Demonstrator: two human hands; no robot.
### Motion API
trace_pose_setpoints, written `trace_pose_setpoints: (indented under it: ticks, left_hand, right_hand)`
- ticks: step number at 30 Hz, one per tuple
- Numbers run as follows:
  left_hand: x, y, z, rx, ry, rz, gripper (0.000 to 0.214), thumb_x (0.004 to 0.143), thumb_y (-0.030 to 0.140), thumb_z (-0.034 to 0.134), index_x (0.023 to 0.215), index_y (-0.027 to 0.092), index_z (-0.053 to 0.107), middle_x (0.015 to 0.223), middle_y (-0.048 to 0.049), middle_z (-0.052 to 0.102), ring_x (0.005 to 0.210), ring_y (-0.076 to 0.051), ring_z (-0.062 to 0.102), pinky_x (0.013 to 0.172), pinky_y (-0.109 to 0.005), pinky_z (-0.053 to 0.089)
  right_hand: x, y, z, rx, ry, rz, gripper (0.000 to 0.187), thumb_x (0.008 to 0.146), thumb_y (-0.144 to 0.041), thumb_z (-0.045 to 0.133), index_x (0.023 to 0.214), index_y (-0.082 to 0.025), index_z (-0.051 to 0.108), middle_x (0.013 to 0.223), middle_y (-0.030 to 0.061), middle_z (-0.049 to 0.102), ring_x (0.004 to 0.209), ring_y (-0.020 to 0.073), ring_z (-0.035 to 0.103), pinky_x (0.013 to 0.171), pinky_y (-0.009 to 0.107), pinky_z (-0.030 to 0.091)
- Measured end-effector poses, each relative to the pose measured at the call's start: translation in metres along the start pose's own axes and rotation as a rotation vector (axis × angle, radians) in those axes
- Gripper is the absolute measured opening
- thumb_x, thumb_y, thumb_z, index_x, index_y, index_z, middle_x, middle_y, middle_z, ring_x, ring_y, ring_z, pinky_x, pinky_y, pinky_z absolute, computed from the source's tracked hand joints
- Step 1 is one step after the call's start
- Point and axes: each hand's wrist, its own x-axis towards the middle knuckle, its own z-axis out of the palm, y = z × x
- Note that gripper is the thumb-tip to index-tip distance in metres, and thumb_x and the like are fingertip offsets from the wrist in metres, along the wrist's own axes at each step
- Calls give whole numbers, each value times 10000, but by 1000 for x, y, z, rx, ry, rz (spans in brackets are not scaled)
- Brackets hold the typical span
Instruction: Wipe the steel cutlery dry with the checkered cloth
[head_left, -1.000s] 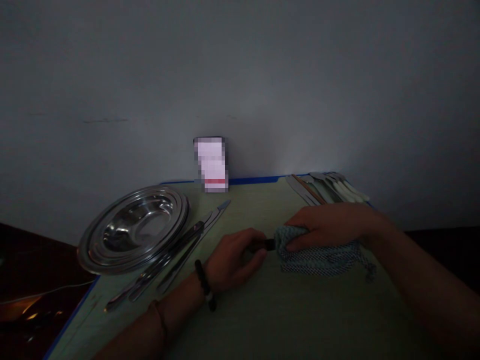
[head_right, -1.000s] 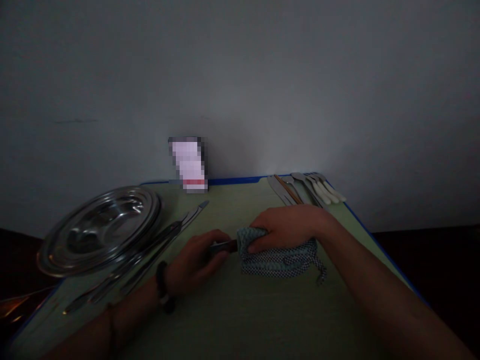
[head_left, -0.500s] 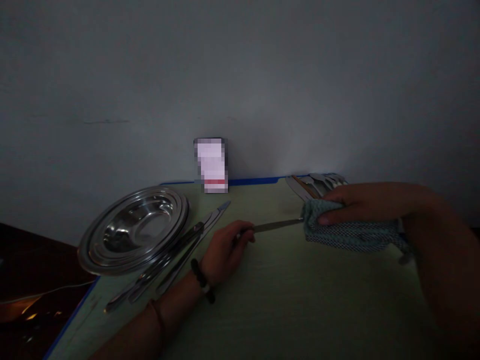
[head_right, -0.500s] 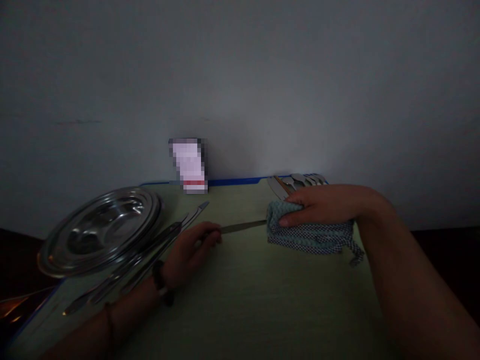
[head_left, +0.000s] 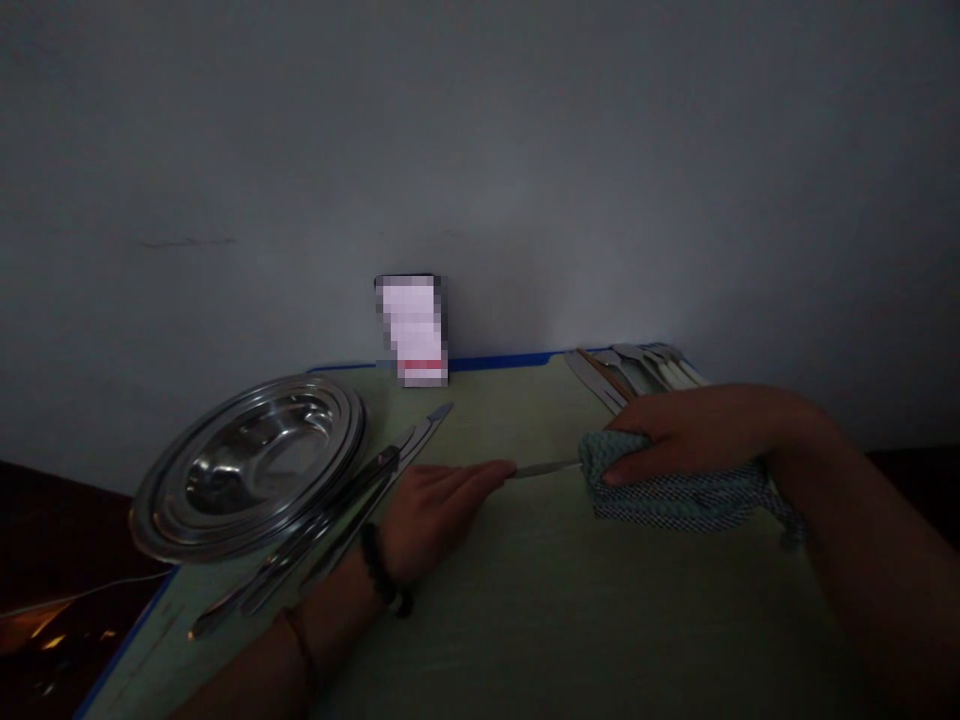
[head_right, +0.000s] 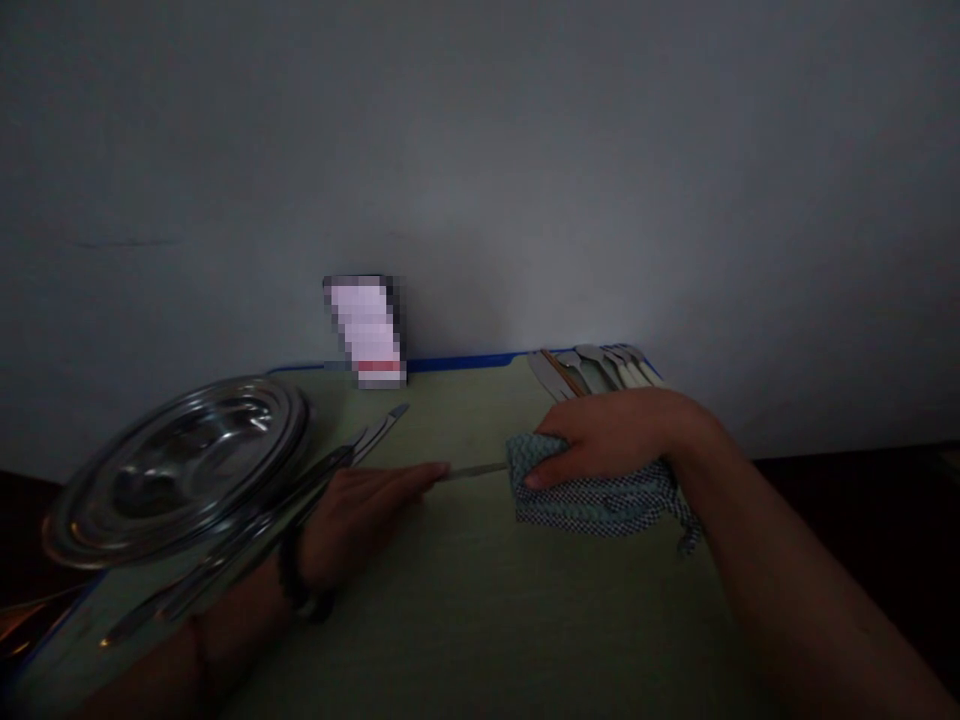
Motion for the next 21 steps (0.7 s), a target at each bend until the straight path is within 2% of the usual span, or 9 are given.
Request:
trace_pose_setpoints:
  ticks: [5, 8, 11, 15, 18, 21]
  left_hand:
    - [3, 7, 1, 13, -32, 62, 298, 911, 102, 406, 1184, 147, 516, 873, -79, 749, 601, -155, 696, 491, -237, 532]
    - [3, 6, 4, -39, -22, 18, 280, 910, 120, 435, 1163, 174, 541, 857, -52, 753, 585, -135, 694, 499, -212, 523]
    - [2, 4, 7, -103, -17, -92, 242, 919, 170, 457, 1130, 196, 572, 826, -23, 752, 611, -125, 698, 547, -207, 528]
    - [4, 3, 7, -251, 23, -255, 213, 917, 171, 472, 1062, 192, 626, 759, -2, 734, 560, -96, 668, 560, -192, 521]
    - [7, 3, 7, -392, 115, -439, 150, 906, 192, 508, 984, 184, 637, 787, -8, 728, 484, -75, 616, 513, -189, 511]
    - [11, 1, 7, -563, 288, -623, 79, 880, 236, 560, 928, 174, 564, 807, -25, 724, 473, -87, 601, 458, -197, 495]
  right_hand:
    - [16, -18, 13, -107, -33, -15, 471, 834, -538, 444, 917, -135, 673, 827, 74, 680, 720, 178, 623, 604, 268, 444]
    - [25, -27, 21, -177, 1, 29, 485, 848, -542, 402, 908, -143, 670, 854, 89, 677, 727, 183, 624, 616, 282, 443]
    - [27, -26, 23, -185, 22, 25, 494, 857, -549, 376, 898, -149, 663, 848, 84, 674, 717, 179, 621, 616, 284, 444]
    - [17, -11, 13, -124, 46, -35, 478, 850, -554, 401, 922, -160, 661, 827, 61, 673, 713, 176, 617, 625, 279, 452]
    - [5, 1, 3, -80, 91, -55, 471, 848, -554, 416, 942, -160, 658, 849, 62, 680, 740, 186, 623, 645, 287, 464]
    - [-6, 9, -4, -20, 118, -74, 441, 857, -528, 424, 961, -167, 656, 877, 53, 690, 766, 188, 633, 669, 289, 472]
